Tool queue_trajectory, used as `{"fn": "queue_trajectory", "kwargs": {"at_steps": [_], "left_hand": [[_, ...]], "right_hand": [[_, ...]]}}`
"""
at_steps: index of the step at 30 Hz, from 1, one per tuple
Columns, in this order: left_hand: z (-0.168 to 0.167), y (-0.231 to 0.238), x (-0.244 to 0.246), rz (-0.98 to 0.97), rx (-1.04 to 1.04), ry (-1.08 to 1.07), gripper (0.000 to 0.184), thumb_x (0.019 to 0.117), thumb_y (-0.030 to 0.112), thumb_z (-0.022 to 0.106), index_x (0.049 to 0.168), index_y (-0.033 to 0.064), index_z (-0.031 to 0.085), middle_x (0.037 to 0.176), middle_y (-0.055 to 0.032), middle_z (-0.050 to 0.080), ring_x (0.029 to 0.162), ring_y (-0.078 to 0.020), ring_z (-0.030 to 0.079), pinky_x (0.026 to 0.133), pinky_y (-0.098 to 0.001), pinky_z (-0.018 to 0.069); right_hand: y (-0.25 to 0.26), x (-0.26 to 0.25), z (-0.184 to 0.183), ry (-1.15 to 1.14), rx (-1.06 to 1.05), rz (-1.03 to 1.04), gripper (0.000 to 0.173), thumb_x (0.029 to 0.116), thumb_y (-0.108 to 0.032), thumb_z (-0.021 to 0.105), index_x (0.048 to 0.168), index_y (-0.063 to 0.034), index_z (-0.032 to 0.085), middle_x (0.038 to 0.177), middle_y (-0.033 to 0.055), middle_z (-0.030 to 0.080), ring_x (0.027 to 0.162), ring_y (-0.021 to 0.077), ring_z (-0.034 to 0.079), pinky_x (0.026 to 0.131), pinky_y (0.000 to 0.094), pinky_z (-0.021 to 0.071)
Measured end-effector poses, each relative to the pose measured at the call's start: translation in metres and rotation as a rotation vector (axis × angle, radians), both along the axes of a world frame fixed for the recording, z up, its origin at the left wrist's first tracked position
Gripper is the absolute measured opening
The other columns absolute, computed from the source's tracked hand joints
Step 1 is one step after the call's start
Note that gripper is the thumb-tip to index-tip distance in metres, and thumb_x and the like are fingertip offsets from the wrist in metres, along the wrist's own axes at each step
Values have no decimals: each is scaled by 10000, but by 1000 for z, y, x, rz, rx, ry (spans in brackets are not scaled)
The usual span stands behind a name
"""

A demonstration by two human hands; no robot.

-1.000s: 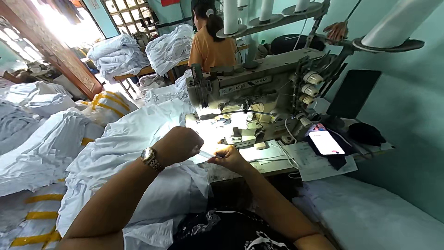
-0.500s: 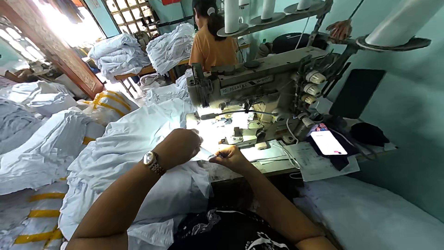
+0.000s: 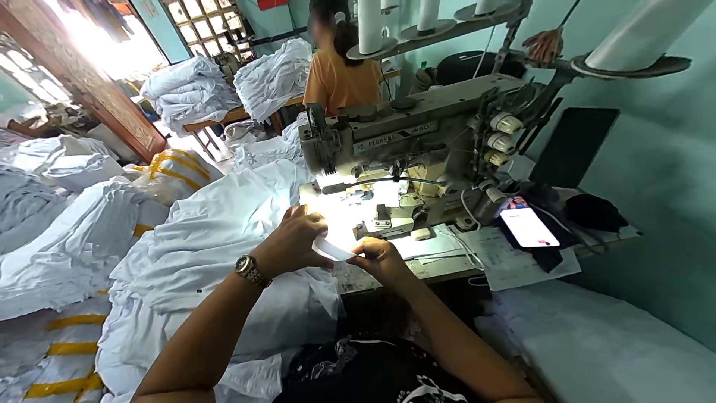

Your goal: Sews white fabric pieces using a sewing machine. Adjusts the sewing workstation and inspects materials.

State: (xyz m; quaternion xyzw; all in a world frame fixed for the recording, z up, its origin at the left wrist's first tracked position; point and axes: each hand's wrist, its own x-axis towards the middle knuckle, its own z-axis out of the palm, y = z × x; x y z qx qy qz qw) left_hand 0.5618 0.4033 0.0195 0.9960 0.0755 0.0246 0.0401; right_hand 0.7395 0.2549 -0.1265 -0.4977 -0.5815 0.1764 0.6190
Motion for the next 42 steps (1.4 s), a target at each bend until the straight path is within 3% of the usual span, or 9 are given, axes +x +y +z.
{"fn": "queue_trajectory", "kwargs": {"at_steps": [3,7,10,14,23,29,34,36,42], "left_hand": [[-27,15,6,-29,19,-9,486,879,405,761,1229,75,695,1111,-119,728,1161,-343,628,1116,-616,353],[-48,26,13,50,168,-7,204,940,177,645,988,13,757,1112,-186,726,1258,-410,585,1190,-667,228],[-50,20,12,39,209,-39,185,949,86,608,1028,42,770,1130,-171,731,1263,-408,593,1185,-698,226],[-53,32,18,56,238,-29,180,938,46,594,871,-3,754,1055,-186,739,1232,-411,611,1200,-668,220],[-69,72,44,182,13,-262,293,922,73,626,1199,54,719,1333,-120,659,1388,-270,514,1261,-554,177],[-76,63,41,302,-168,-391,304,936,115,658,1231,60,705,1413,-140,600,1321,-320,549,1124,-519,429],[-82,62,41,287,-129,-432,282,949,129,608,1177,-6,705,1392,-169,611,1312,-327,567,1109,-526,442],[-83,63,41,274,-103,-455,300,945,155,579,1165,-9,703,1362,-176,629,1307,-327,575,1108,-529,439],[-81,59,39,275,-124,-493,279,939,105,567,1147,-22,702,1306,-197,652,1267,-345,599,1091,-548,448]], "right_hand": [[7,-3,3,-48,37,-100,128,927,-140,723,919,-17,761,902,49,722,838,32,660,788,199,559],[15,-6,6,-133,66,-189,118,921,-59,663,932,-7,768,910,79,736,862,73,690,822,226,574],[12,-8,-1,-128,100,-175,119,945,-59,660,955,-3,765,955,91,730,873,86,698,818,238,595],[17,-7,-1,-208,108,-252,153,961,-86,640,954,-23,779,923,85,743,838,94,704,805,243,591],[34,4,23,-577,-115,-360,218,983,-152,606,1025,-102,814,849,117,765,796,279,753,747,469,605],[-52,82,42,-341,38,-619,207,995,-125,619,1125,-41,757,1046,90,750,859,124,718,767,317,620],[-130,174,68,-168,-226,-1183,335,1017,-299,630,1104,11,724,985,186,726,870,263,705,828,474,568],[-142,184,87,-153,-359,-1205,337,1011,-306,649,1110,6,728,1042,228,709,957,350,684,887,583,517],[-163,206,88,-11,-344,-1094,322,985,-328,683,1030,-11,721,902,119,703,794,186,651,775,457,530]]}}
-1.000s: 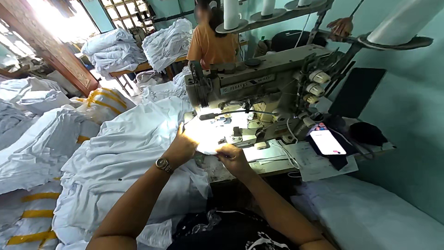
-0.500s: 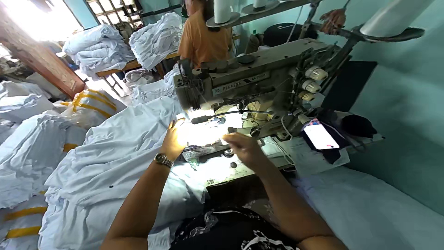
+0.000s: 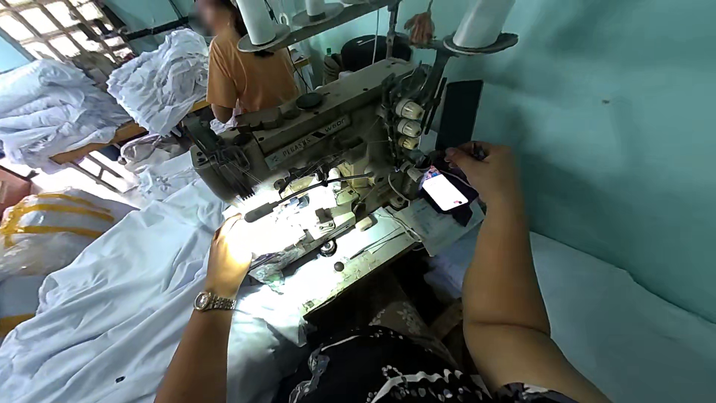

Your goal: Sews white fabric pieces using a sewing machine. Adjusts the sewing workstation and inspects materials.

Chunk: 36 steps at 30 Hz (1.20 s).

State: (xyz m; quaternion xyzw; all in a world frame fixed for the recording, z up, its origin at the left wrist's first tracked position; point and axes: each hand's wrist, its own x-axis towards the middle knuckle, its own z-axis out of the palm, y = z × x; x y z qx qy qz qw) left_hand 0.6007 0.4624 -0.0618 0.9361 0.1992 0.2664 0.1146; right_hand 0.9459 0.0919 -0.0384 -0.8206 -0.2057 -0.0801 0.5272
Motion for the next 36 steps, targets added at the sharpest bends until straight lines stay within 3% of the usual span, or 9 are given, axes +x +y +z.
{"fn": "queue_trajectory", "kwargs": {"at_steps": [2,3,6,7,10,15,24,29,36], "left_hand": [[-1,2,0,-10,19,-3,271,946,123,553,1119,-17,708,1279,-188,665,1253,-338,607,1079,-542,456],[-1,2,0,-14,21,1,266,947,125,547,1107,-16,708,1267,-187,667,1244,-335,610,1073,-542,458],[1,2,0,-18,35,17,266,942,129,540,1088,-19,707,1247,-201,671,1238,-343,615,1061,-546,466],[2,1,0,-17,32,21,272,946,127,535,1093,-22,708,1251,-204,671,1239,-346,615,1064,-546,465],[4,-1,1,-13,33,15,284,956,117,513,1103,-25,711,1249,-204,674,1236,-352,619,1061,-548,467],[2,0,-1,-2,26,22,301,948,112,514,1136,-25,705,1274,-200,667,1249,-350,611,1073,-549,456],[1,2,-1,-4,19,4,297,959,132,513,1126,-14,711,1261,-186,673,1234,-336,619,1056,-540,468],[1,2,-3,15,-10,1,281,970,134,525,1121,-10,713,1267,-185,672,1242,-330,616,1068,-536,468],[-2,4,-4,-3,-26,-9,244,963,135,589,1138,32,725,1267,-142,680,1267,-280,604,1089,-505,465]], "right_hand": [[-1,20,-19,108,84,-57,310,980,-343,694,1035,-38,695,888,40,684,711,73,582,687,312,499],[-1,30,-30,141,77,-106,306,982,-348,689,1040,-48,689,897,35,683,714,77,584,684,308,501],[2,54,-55,153,-175,-144,363,992,-312,673,1118,26,717,1081,266,698,1044,426,664,941,664,483],[5,58,-60,152,-286,-122,369,992,-317,671,1108,29,719,1095,301,685,1086,485,640,948,719,451],[16,70,-71,212,-503,-91,482,940,-443,725,1161,-16,715,1202,310,652,1158,515,604,941,745,446],[32,71,-71,246,-714,-116,652,854,-528,771,1261,-28,673,1435,347,479,1234,547,540,898,768,452],[45,82,-66,224,-905,-88,689,827,-500,804,1210,53,655,1421,373,474,1219,572,541,859,760,477],[49,79,-66,194,-889,-76,724,824,-411,821,1405,-64,564,1406,392,472,1217,604,522,838,781,464],[47,79,-71,143,-934,-65,648,829,-400,833,1313,-25,620,1339,390,528,1146,609,562,812,797,468]]}}
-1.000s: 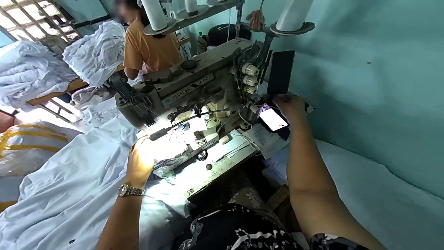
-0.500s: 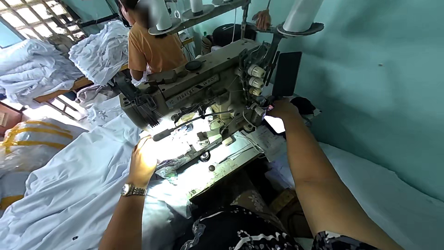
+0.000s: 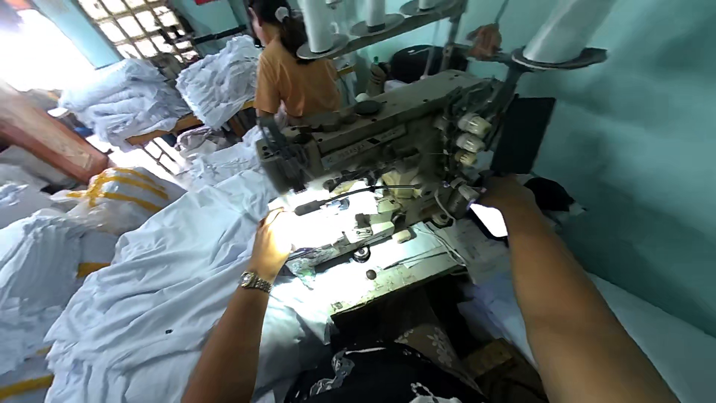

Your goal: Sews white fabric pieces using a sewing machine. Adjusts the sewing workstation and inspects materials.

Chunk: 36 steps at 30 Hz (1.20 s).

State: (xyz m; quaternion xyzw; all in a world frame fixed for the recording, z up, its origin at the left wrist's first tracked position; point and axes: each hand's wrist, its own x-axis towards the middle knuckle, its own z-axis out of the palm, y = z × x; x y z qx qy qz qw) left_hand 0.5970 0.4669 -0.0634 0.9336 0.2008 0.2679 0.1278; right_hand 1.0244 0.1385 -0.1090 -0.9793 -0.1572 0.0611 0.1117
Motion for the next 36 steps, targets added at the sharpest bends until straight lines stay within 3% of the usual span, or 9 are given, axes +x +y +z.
{"fn": "queue_trajectory", "kwargs": {"at_steps": [2,5,10,17,24,27,31,36], "left_hand": [[-1,2,1,1,-15,17,259,973,141,583,1174,53,721,1298,-118,672,1292,-253,590,1103,-486,461],[-2,3,3,-11,-20,46,270,978,123,574,1196,44,712,1335,-107,657,1325,-240,565,1124,-478,441],[-3,4,5,-12,-28,60,290,973,115,566,1213,44,711,1354,-96,652,1334,-229,561,1132,-467,435],[-2,1,7,-10,-37,65,271,967,114,592,1198,39,713,1353,-99,649,1321,-239,570,1114,-492,444],[-6,1,9,-21,-10,2,265,978,106,563,1184,56,723,1320,-99,666,1294,-251,590,1089,-503,465],[-6,1,9,-37,-4,-4,282,981,101,538,1194,47,715,1320,-106,664,1309,-258,578,1099,-516,449],[-5,3,6,-39,7,-5,284,981,134,544,1198,67,714,1312,-95,668,1316,-245,572,1100,-507,451],[-7,3,5,-34,3,-13,298,969,164,552,1188,33,706,1333,-134,648,1288,-277,588,1095,-526,454]], "right_hand": [[-1,1,0,3,-20,10,651,829,-403,830,1294,3,621,1323,379,554,1166,596,563,850,796,452],[1,8,-4,13,-33,16,715,864,-395,794,1401,11,554,1419,396,479,1271,601,498,928,793,429],[2,19,-16,-20,-53,-1,803,861,-411,808,1436,54,494,1436,411,453,1313,602,464,957,779,429],[4,8,-3,6,-58,-1,647,904,-378,765,1302,100,587,1366,392,530,1285,566,513,955,756,441],[5,2,9,59,-54,3,681,873,-399,797,1336,52,584,1348,383,546,1287,569,505,962,771,418],[1,1,11,81,-43,-14,637,881,-422,785,1224,93,633,1294,376,585,1245,558,544,945,765,428],[-15,-10,20,60,138,-16,613,940,-442,728,1196,108,643,1259,396,589,1226,578,541,962,777,405],[-52,-34,45,0,497,-15,471,974,-409,701,1208,0,699,1217,310,652,1184,517,586,989,760,403]]}}
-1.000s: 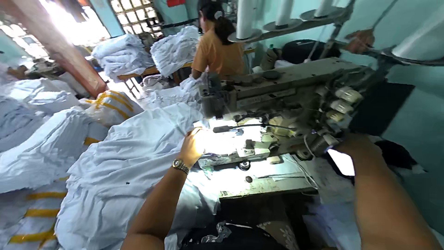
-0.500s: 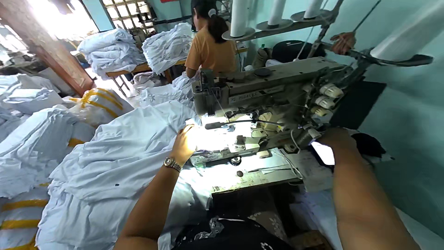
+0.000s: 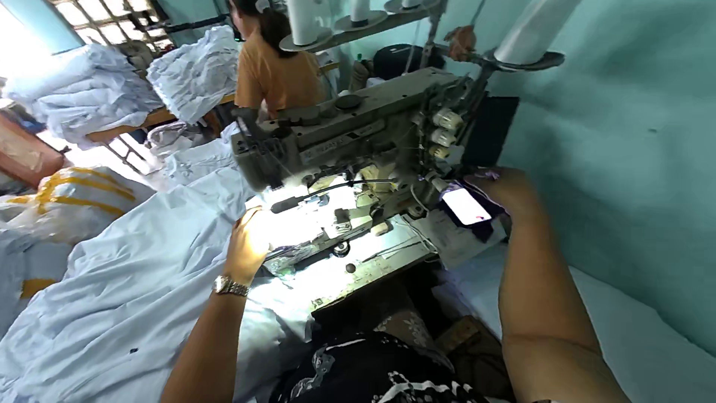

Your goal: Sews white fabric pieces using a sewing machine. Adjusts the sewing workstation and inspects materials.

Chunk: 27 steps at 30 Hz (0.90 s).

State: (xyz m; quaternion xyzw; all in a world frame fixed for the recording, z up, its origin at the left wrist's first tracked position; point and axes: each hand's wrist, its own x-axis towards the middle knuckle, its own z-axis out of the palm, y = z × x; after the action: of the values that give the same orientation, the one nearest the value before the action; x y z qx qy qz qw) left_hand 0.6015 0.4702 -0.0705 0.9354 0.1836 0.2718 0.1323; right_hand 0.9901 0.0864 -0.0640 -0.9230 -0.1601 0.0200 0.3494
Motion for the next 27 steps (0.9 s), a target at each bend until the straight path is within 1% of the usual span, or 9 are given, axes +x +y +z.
{"fn": "queue_trajectory", "kwargs": {"at_steps": [2,7,10,15,20,21,23,25,27], "left_hand": [[3,-2,0,9,8,4,281,974,145,532,1133,0,712,1299,-167,655,1258,-307,604,1075,-539,463],[3,-4,0,46,11,8,284,977,137,518,1123,-10,712,1291,-179,663,1255,-337,606,1071,-551,460],[5,-5,0,42,13,12,280,972,133,521,1114,-14,713,1282,-185,666,1243,-342,613,1059,-556,465],[7,-6,0,39,22,17,297,979,130,510,1139,-17,713,1270,-197,673,1260,-346,608,1072,-566,454],[7,-7,0,40,31,19,288,967,123,527,1138,-16,712,1266,-190,676,1247,-346,616,1061,-561,463],[8,-7,-1,41,27,23,292,960,125,528,1140,-19,709,1272,-194,672,1252,-347,611,1066,-558,460],[8,-6,0,37,38,17,295,956,133,523,1128,-19,709,1265,-195,674,1247,-346,614,1063,-556,463],[7,-6,0,29,62,7,284,954,132,515,1095,-17,711,1234,-192,683,1226,-343,624,1046,-557,471],[7,-5,0,24,71,7,289,959,133,507,1099,-15,711,1232,-190,684,1230,-341,623,1046,-559,470]], "right_hand": [[-9,-8,15,5,48,-25,417,997,-365,681,1202,-3,698,1196,306,656,1163,504,597,980,746,407],[-14,-23,43,-27,58,-35,334,1015,-346,660,1146,-47,729,1100,274,683,1069,471,627,906,721,433],[-9,-27,48,-50,48,-13,319,1010,-328,672,1118,-35,734,1067,268,688,1042,455,637,894,706,445],[-3,-25,38,-24,69,15,359,1013,-357,659,1131,-25,725,1091,270,682,1069,458,630,917,708,446],[4,-33,48,-72,206,32,308,1016,-324,658,1109,-39,730,1026,214,694,966,366,652,870,635,473],[6,-32,49,-102,266,36,307,1011,-318,662,1106,-33,725,1015,199,697,941,332,658,864,602,491],[11,-28,50,-166,421,47,289,1006,-311,655,1095,-45,725,963,111,702,849,181,650,825,441,532],[17,-26,55,-218,571,53,266,1007,-308,648,1075,-63,724,911,11,689,743,34,588,720,264,505],[25,-22,62,-221,702,60,222,1019,-296,630,1070,-99,718,909,-59,691,651,-34,538,595,166,444]]}}
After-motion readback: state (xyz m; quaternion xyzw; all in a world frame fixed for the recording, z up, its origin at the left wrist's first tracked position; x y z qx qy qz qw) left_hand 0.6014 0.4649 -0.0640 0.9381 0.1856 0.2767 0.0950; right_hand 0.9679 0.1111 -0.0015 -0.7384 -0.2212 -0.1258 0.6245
